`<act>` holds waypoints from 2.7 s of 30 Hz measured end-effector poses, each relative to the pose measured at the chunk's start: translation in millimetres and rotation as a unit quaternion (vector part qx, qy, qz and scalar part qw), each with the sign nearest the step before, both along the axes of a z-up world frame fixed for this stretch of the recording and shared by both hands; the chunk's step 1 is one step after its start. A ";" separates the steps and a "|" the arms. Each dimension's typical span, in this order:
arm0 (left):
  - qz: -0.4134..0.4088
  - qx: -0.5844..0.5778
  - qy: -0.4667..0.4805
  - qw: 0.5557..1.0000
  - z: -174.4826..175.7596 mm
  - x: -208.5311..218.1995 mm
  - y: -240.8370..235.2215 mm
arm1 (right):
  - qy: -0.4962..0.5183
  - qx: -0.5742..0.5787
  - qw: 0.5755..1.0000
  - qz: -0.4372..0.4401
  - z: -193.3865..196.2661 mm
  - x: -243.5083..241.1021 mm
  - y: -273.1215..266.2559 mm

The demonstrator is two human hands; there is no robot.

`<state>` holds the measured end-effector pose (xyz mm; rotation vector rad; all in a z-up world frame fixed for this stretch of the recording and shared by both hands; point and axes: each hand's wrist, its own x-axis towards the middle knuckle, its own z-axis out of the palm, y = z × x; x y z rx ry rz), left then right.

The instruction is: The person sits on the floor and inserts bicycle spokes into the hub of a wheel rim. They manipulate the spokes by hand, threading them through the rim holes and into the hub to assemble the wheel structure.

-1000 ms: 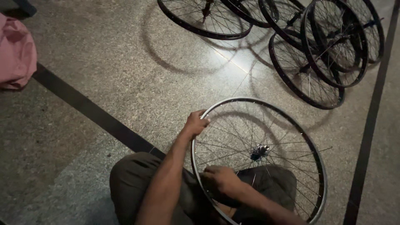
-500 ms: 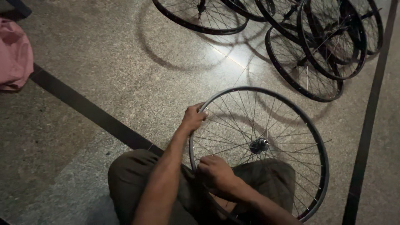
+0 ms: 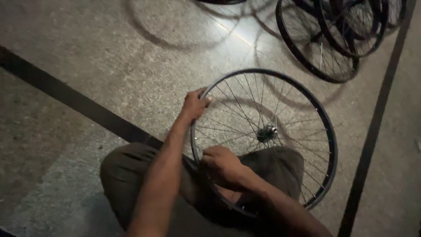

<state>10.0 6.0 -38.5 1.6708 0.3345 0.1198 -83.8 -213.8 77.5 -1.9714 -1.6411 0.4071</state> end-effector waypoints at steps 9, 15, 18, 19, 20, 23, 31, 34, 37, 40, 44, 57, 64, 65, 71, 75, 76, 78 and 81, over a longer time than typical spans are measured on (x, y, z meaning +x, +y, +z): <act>0.025 -0.062 -0.036 0.997 2.8 0.8 -5.2 | -0.010 -0.002 1.000 -0.004 31.4 -6.1 13.0; 0.055 -0.173 0.032 0.983 17.5 -4.8 -2.8 | 0.104 0.073 0.987 -0.097 19.4 16.8 -5.2; 0.070 -0.247 0.016 0.966 30.7 -8.9 -7.6 | -0.062 0.087 0.987 -0.123 10.4 22.1 -12.5; 0.085 -0.244 0.011 0.966 36.0 -8.9 -11.9 | -0.091 0.062 0.990 -0.083 7.7 26.8 -12.2; 0.101 -0.241 0.007 0.965 40.4 -10.8 -20.6 | -0.119 0.037 0.991 -0.043 5.4 31.2 -11.9; 0.100 -0.241 -0.015 0.965 43.8 -17.3 -32.8 | 0.023 -0.046 0.999 -0.018 -2.2 35.1 -13.7; 0.068 -0.254 0.107 0.959 22.0 -10.1 -21.8 | 0.086 -0.058 0.995 0.005 -21.0 47.3 -16.2; 0.060 -0.252 0.103 0.960 12.6 -7.0 -18.7 | 0.093 -0.048 0.994 0.037 -33.3 50.0 -12.9; 0.074 -0.248 0.101 0.961 1.1 -12.1 -16.0 | 0.022 0.029 0.999 0.027 -47.2 43.1 -9.9; 0.089 -0.227 0.095 0.965 -0.8 -10.0 -18.1 | -0.001 -0.001 1.000 -0.022 -47.5 38.4 -10.5; 0.099 -0.207 0.075 0.970 2.4 -10.7 -15.9 | 0.026 -0.051 0.996 -0.070 -33.3 35.4 1.1; 0.073 -0.200 0.100 0.972 26.3 -15.4 -13.3 | 0.037 -0.013 0.999 0.013 -23.2 46.8 -1.6; 0.036 -0.271 0.132 0.953 23.6 -6.5 -8.5 | 0.037 -0.066 0.997 -0.010 -27.7 36.1 -2.5; 0.037 -0.281 0.125 0.951 20.2 -4.9 -9.1 | 0.043 -0.074 0.996 0.001 -27.6 37.8 -1.7; 0.051 -0.248 0.113 0.961 12.2 -3.0 -10.5 | 0.053 -0.052 0.996 0.049 -24.6 46.9 -7.2; 0.058 -0.273 0.127 0.952 23.1 -1.3 -10.7 | 0.026 -0.017 0.996 0.087 -22.9 50.5 -5.1; 0.058 -0.272 0.123 0.953 26.3 -1.7 -11.1 | 0.016 -0.005 0.996 0.085 -22.7 49.2 -2.6; 0.059 -0.268 0.115 0.955 32.7 -3.0 -11.5 | 0.008 0.011 0.999 0.048 -20.7 45.0 2.3; 0.060 -0.217 0.116 0.968 41.7 -4.6 -12.2 | 0.029 0.015 0.999 -0.021 -13.8 36.0 7.2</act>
